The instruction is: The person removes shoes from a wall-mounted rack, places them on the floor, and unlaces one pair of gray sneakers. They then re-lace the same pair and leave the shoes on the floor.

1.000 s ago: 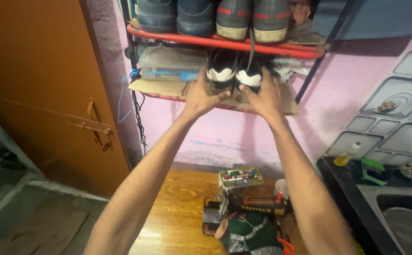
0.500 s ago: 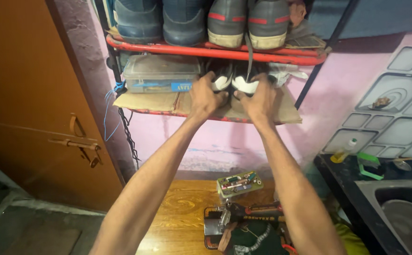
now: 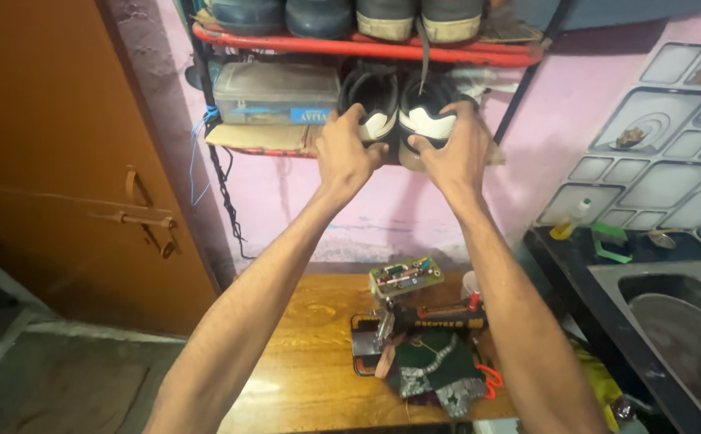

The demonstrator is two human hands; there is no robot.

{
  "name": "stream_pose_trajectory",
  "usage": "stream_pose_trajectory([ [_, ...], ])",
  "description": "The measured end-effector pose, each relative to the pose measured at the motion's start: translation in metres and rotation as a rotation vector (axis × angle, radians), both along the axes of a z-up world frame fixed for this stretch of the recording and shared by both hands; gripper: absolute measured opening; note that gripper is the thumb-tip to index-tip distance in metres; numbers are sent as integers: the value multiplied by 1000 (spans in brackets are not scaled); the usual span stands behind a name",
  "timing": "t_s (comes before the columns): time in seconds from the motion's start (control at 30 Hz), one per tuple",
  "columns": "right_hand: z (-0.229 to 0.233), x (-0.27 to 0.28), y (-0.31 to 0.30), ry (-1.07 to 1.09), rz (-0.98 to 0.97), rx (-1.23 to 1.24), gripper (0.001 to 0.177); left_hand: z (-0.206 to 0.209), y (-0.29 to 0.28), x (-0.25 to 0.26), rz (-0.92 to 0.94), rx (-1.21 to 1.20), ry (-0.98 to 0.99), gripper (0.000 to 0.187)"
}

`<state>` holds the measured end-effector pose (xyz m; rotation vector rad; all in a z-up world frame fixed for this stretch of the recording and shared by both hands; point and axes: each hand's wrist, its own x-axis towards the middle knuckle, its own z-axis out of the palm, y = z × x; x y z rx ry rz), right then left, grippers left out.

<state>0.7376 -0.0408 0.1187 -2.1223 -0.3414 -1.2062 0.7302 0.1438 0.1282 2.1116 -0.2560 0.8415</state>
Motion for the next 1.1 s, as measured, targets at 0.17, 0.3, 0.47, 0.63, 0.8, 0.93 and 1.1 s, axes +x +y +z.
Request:
stream_pose_trajectory([
  [0.17, -1, -46, -6, 19, -8, -16, 57, -3, 0, -50, -9, -50, 18, 52],
  [0.3, 5, -93, -13, -5, 44, 0, 57, -3, -2, -98, 27, -42, -35, 50],
  [0.47, 8, -158, -28, -28, 169, -3, 56, -14, -17, -166, 124, -40, -87, 50],
  [0.63, -3, -231, -43, 48, 232, 35, 55, -27, -34, -239, 147, -60, -137, 48],
  [0.8, -12, -304, -47, 91, 246, 13, 55, -39, -38, -316, 152, -34, -158, 47],
  [0.93, -26, -376, -41, 71, 243, -34, 50, -49, -35, -383, 118, -59, -124, 46],
  [1.1, -50, -468, -21, 109, 200, -20, 47, -72, -19, -471, 73, -89, -93, 46],
])
